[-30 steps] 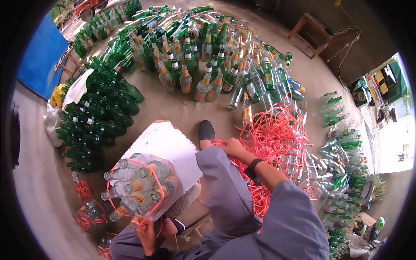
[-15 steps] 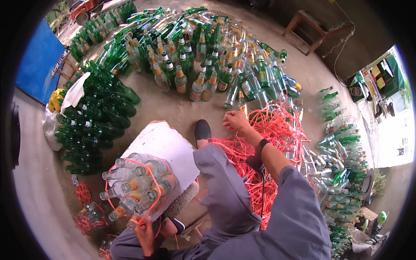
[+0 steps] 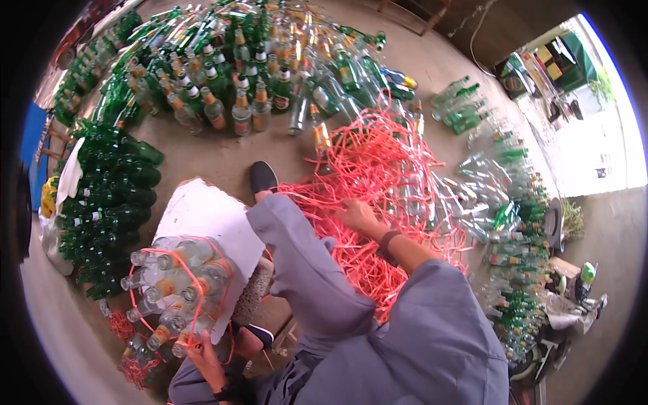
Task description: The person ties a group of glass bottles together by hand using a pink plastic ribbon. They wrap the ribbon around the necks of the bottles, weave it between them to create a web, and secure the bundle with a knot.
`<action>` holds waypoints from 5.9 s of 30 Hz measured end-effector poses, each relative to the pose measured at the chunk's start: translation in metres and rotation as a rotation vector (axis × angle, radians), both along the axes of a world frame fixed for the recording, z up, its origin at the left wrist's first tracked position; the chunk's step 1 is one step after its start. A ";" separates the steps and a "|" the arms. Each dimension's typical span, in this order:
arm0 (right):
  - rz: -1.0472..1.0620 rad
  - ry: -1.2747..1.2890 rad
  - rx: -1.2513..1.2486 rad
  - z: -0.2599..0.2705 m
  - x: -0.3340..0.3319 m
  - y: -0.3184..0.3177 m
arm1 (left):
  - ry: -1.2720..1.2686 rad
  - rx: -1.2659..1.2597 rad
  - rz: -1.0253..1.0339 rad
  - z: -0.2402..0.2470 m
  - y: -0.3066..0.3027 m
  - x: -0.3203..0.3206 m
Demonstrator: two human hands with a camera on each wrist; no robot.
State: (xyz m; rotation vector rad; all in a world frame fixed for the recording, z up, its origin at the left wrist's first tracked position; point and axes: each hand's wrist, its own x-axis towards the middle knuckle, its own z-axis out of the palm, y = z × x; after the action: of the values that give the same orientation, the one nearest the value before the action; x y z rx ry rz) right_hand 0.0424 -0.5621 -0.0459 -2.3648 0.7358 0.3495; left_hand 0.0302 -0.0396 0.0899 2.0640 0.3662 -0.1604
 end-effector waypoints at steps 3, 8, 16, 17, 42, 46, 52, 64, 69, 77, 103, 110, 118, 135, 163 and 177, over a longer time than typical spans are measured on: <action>-0.104 -0.151 -0.147 -0.015 -0.068 0.010 | 0.062 0.126 -0.026 -0.011 0.013 -0.005; -0.351 -0.129 -0.092 -0.034 -0.148 0.015 | 0.200 0.184 0.110 -0.019 0.024 -0.009; -0.534 -0.050 -0.409 -0.070 -0.195 -0.063 | 0.219 0.150 0.205 -0.001 0.004 -0.010; -0.607 -0.009 -0.391 -0.077 -0.194 -0.066 | 0.230 0.125 0.214 0.003 0.000 -0.009; 0.296 0.516 -0.117 -0.050 -0.152 0.066 | 0.245 0.094 0.203 -0.008 0.006 -0.006; 0.395 0.460 -0.108 0.005 -0.146 0.043 | 0.257 0.110 0.229 -0.005 0.001 -0.005; 0.140 0.200 -0.246 0.059 -0.126 -0.043 | 0.199 0.129 0.230 -0.007 0.000 -0.006; -0.893 0.051 -0.087 -0.106 -0.190 -0.257 | 0.151 0.049 0.274 -0.001 -0.015 -0.004; -1.277 -0.084 0.095 -0.163 -0.208 -0.245 | 0.213 0.084 0.215 0.002 -0.009 -0.004; -0.855 0.118 -0.087 -0.119 -0.166 -0.225 | 0.192 0.002 0.224 -0.001 -0.007 -0.005; -0.726 -0.056 0.489 -0.104 -0.257 -0.154 | 0.205 0.112 0.258 0.007 -0.014 -0.007; -1.136 -0.208 0.834 -0.039 -0.237 -0.079 | 0.189 0.100 0.221 -0.004 -0.004 -0.009; -1.447 -0.440 1.357 -0.027 -0.250 -0.032 | 0.045 0.179 0.107 -0.024 0.010 -0.010; -1.173 -0.734 0.844 0.037 -0.209 -0.078 | 0.021 0.273 0.046 -0.004 -0.009 -0.006; 0.292 -0.668 1.359 0.268 0.084 0.349 | -0.208 0.038 0.135 -0.026 -0.002 -0.009; 0.434 -0.522 1.187 0.229 0.104 0.393 | -0.160 0.124 0.155 -0.026 -0.004 -0.009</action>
State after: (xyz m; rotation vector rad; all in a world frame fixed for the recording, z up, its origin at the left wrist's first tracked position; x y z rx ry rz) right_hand 0.1461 -0.1694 0.1826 -1.3223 -0.2429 0.2220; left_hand 0.0213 -0.0436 0.0641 2.1437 0.4446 0.1240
